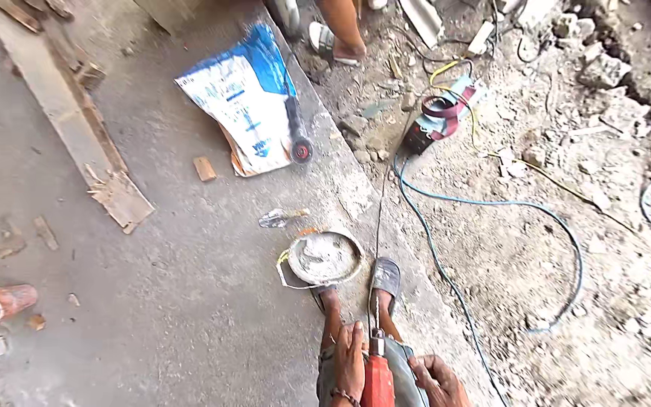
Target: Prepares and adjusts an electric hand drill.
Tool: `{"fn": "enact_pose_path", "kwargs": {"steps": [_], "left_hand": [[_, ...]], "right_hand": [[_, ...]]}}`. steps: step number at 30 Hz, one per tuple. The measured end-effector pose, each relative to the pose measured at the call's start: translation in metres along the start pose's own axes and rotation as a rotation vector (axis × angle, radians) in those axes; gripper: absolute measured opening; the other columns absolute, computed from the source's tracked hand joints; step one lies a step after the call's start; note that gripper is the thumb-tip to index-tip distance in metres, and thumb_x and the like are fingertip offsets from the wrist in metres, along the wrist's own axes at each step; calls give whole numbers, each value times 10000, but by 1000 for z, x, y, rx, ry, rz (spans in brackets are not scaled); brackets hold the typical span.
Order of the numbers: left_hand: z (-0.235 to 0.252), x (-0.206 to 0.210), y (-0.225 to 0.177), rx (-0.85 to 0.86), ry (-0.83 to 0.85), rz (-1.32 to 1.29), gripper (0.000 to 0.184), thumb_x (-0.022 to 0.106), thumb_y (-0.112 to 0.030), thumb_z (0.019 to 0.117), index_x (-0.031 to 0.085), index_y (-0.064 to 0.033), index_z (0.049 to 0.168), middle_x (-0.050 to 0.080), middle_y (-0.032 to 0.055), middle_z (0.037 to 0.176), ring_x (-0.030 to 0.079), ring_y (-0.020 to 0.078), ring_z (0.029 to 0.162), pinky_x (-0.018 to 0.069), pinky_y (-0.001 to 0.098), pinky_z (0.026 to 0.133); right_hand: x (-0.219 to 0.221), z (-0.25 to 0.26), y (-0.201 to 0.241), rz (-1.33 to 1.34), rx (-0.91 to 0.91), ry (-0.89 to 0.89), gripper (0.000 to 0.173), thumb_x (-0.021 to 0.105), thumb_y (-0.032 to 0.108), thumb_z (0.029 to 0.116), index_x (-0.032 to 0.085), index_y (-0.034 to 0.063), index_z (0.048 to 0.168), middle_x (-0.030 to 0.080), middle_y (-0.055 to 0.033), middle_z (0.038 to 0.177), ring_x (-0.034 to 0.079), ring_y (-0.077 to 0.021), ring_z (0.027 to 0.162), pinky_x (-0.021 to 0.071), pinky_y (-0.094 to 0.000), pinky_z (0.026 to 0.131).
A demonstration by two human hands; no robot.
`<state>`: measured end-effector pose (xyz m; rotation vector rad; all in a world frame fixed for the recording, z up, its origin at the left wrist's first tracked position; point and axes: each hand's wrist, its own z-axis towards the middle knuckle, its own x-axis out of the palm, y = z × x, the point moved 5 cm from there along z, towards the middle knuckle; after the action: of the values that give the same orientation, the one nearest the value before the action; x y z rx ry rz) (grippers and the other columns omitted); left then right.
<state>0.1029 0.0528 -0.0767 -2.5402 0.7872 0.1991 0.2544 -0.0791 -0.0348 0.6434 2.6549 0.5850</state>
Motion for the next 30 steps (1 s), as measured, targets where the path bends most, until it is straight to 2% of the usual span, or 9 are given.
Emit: {"fn": "enact_pose_path", "kwargs": {"steps": [3,6,8,10,13,19,22,26,30], "left_hand": [[9,-7,4,-3,-56,-14,447,451,-356,1092,630,38,1204,704,174,1029,721,242,858,618,407,742],[15,-17,0,39,-111,67,353,486,-239,1078,667,58,1133,717,167,994,726,239,861,627,418,783],[15,-19,-4,42,-111,107,313,514,-202,1068,650,58,1177,716,173,1019,732,249,874,631,435,803],[19,-18,-11,39,-120,97,267,573,-176,1042,647,47,1167,720,161,993,736,235,828,636,412,763],[23,-15,-17,2,-130,99,274,600,-235,1047,685,25,1066,733,127,917,737,206,779,633,380,729],[11,-12,-10,65,-124,119,225,666,-247,989,719,-29,1005,736,81,924,733,169,818,636,355,765],[-2,-11,-12,102,-135,150,211,674,-254,981,730,-52,956,737,47,872,722,139,809,618,335,781],[-11,-8,-9,114,-107,117,198,677,-244,977,732,-55,964,729,28,823,698,111,741,592,299,712],[-16,-5,-7,98,-90,105,200,659,-237,990,731,-51,1007,733,35,860,704,108,786,593,306,756]], "right_hand": [[4,5,-1,-24,1,28,240,676,237,978,648,2,1013,697,-88,882,685,-168,787,589,-377,754],[7,13,1,-74,-26,53,239,615,239,1014,693,22,1078,717,-83,934,697,-180,831,592,-404,794],[6,17,2,-94,-33,47,250,579,266,1033,725,76,1104,740,-35,965,712,-139,852,610,-363,794],[5,23,7,-91,-28,43,236,572,272,1037,723,93,1068,728,-6,928,697,-109,823,597,-320,771],[10,30,14,-99,-30,48,225,595,283,1017,722,98,1008,715,9,871,675,-83,778,567,-283,734],[34,37,12,-149,7,114,253,607,336,1018,757,140,1070,745,27,969,693,-62,915,568,-297,861],[42,34,14,-129,5,111,231,621,326,1007,742,132,1043,741,23,945,698,-69,894,576,-301,848],[44,31,13,-102,21,104,223,656,323,982,733,116,1013,734,17,904,696,-75,844,580,-297,804],[43,29,15,-89,36,113,226,687,330,969,726,118,1036,741,20,928,703,-64,865,583,-277,814]]}}
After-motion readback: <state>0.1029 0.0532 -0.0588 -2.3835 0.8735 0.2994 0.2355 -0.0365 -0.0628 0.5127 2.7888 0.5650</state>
